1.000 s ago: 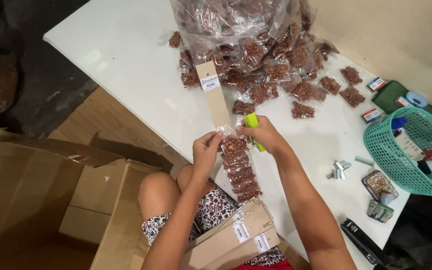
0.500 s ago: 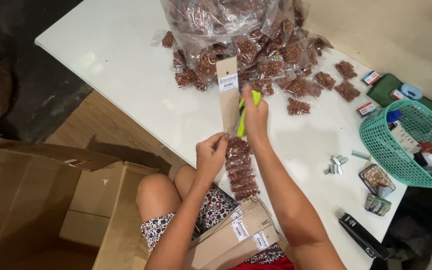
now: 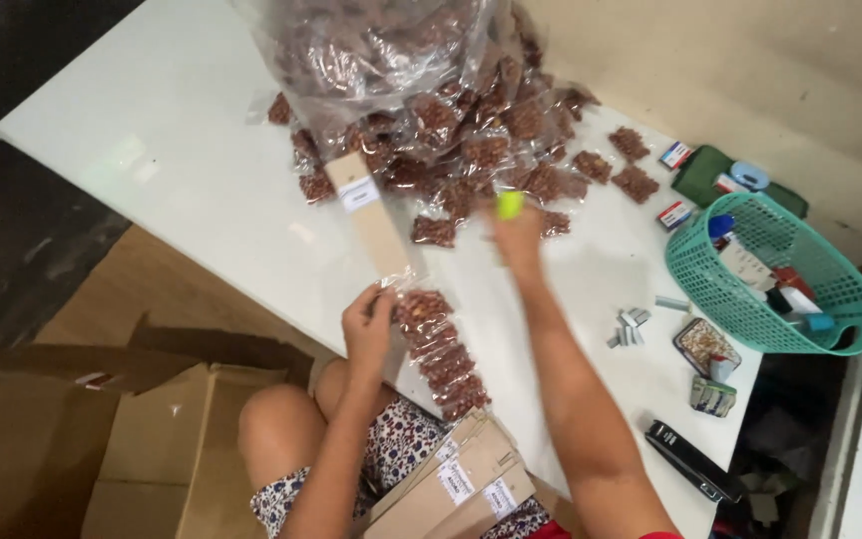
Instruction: The person pours small plastic bags of brown snacks from a large bag onto a white table. They then pick up each small bag, place it into a long cardboard sleeve, and seal the sleeve using a handheld green sealing tool. The person repeats this process for multiple snack bags.
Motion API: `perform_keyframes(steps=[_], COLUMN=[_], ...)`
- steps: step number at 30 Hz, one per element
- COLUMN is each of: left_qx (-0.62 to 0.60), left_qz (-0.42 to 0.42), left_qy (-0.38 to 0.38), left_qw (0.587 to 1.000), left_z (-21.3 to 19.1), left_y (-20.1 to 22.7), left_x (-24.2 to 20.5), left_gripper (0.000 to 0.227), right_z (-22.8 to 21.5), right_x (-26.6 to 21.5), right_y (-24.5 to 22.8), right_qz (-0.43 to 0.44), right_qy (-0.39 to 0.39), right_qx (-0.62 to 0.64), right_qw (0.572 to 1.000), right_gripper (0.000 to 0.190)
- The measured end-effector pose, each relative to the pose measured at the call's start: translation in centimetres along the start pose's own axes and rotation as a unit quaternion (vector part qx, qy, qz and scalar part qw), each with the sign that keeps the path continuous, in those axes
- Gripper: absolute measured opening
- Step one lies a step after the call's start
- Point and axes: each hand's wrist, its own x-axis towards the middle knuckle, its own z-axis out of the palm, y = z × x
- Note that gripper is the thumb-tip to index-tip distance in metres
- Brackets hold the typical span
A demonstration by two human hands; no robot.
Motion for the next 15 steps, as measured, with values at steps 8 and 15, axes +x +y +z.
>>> perform_keyframes(steps=[8,15], left_qx=[-0.079,-0.157], left_qz=[-0.116,-0.227], left_qy=[0.016,0.004], left_qw=[0.990,0.961], left_z=[0.1,-0.6], left_y=[-4.1,1.2], left_x=[2.8,2.8], left_gripper=[0.024,0.053], right_z=[-8.3,-2.8], right_x=[2.6,-9.2], right_y=[0.1,-9.1], right_qz=[0.107,0.075], right_qy=[-0.081,-0.294], right_qx=[-0.369,-0.045], right_qw=[0.920,0.952], right_gripper=[0.056,0.040])
